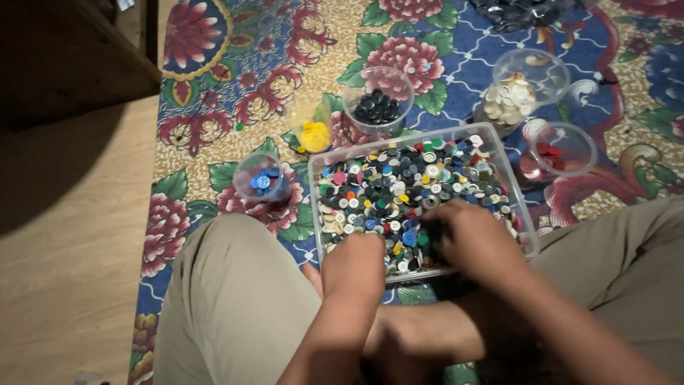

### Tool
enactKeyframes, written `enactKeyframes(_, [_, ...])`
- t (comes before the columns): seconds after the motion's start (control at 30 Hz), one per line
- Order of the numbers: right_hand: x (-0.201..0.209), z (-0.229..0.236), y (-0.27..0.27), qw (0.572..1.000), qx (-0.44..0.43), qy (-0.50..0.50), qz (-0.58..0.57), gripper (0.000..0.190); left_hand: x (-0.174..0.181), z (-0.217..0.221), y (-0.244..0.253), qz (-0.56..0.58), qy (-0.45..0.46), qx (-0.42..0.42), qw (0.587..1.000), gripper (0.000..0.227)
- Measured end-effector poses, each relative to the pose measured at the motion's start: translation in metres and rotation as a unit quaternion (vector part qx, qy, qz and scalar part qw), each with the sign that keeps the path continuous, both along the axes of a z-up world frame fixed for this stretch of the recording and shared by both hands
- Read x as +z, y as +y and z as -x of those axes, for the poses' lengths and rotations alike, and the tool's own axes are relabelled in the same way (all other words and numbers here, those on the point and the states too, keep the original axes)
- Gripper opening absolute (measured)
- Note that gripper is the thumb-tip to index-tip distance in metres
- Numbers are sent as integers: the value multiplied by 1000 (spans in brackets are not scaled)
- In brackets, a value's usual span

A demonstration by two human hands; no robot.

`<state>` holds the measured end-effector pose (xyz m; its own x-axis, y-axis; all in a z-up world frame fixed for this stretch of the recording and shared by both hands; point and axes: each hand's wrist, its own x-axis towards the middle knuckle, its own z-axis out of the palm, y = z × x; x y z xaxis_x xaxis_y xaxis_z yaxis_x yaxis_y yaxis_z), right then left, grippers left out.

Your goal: Sorting various buttons from a large central tray into smaller plastic containers based on their characteristics.

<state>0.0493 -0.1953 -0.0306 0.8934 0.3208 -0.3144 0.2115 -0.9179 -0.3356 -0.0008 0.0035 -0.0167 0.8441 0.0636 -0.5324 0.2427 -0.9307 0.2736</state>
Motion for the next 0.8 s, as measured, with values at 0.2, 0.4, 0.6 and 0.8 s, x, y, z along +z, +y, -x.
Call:
enactKeyframes(0.2, [17,7,-13,990,-102,-37,-94,32,6,1,2,23,11,7,1000,25])
enactKeyframes(0.4, [4,17,-1,983,-59,-21,-174,24,19,12,6,92,43,94,990,26])
enactKeyframes(0.6, [5,12,24,999,34,0,4,27,9,29,10,159,-18,142,977,20])
enactKeyframes(0.8, [4,22,26,998,-55,0,-35,17,4,38,10,204,-74,213,953,11])
